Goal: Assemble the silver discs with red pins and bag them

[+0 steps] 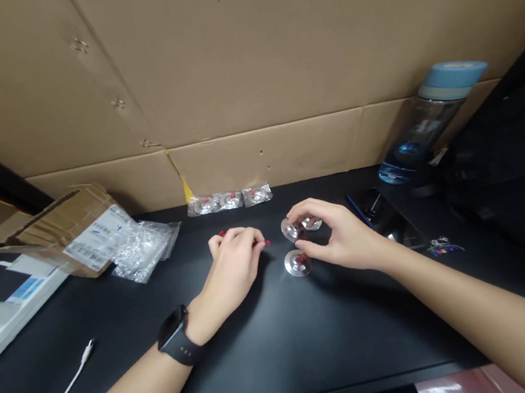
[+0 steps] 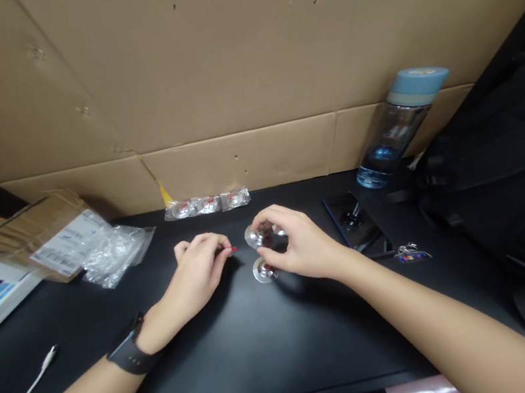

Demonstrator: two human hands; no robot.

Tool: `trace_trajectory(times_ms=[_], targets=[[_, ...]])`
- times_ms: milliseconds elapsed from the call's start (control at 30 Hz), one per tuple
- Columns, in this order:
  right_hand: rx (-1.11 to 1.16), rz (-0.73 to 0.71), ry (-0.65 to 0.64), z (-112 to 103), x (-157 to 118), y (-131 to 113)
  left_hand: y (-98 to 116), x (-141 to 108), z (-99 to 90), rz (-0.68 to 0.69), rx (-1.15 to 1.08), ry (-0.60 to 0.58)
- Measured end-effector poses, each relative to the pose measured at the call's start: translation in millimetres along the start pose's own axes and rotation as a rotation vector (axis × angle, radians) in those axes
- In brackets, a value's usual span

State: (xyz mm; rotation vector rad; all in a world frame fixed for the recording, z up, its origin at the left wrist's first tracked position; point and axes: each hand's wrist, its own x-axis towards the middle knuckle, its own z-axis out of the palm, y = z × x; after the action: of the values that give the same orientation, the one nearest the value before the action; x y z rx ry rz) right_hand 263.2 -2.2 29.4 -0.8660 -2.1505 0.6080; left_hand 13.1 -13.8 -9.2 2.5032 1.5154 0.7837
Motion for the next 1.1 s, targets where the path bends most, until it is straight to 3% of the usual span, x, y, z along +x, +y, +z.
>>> trace_trajectory(times_ms=[167,267,367,567,867,1100], targets=[[0.275,0.040,0.055,19,-4,-13,19,-4,-12.1,-0.079,-0.569,0.047],[0.334,-0.013,0.084,30,-7,-20,24,-9,-13.1,-0.114,-0.725,0.097],[0.323,-0.042,0.117,37,-10,-24,25,-12,-13.4,-0.125,-0.698,0.126],[0.351,-0.037,0.129,40,-13,-24,24,-11,-13.5,-0.121,-0.686,0.067],[0.383,-0.026,0.117,43,-14,-24,27,-13,-10.9,-0.086,-0.602,0.141],[0.408,-0.005,0.115,46,-16,-24,30,-16,-11.7,-0.053,-0.406,0.198]])
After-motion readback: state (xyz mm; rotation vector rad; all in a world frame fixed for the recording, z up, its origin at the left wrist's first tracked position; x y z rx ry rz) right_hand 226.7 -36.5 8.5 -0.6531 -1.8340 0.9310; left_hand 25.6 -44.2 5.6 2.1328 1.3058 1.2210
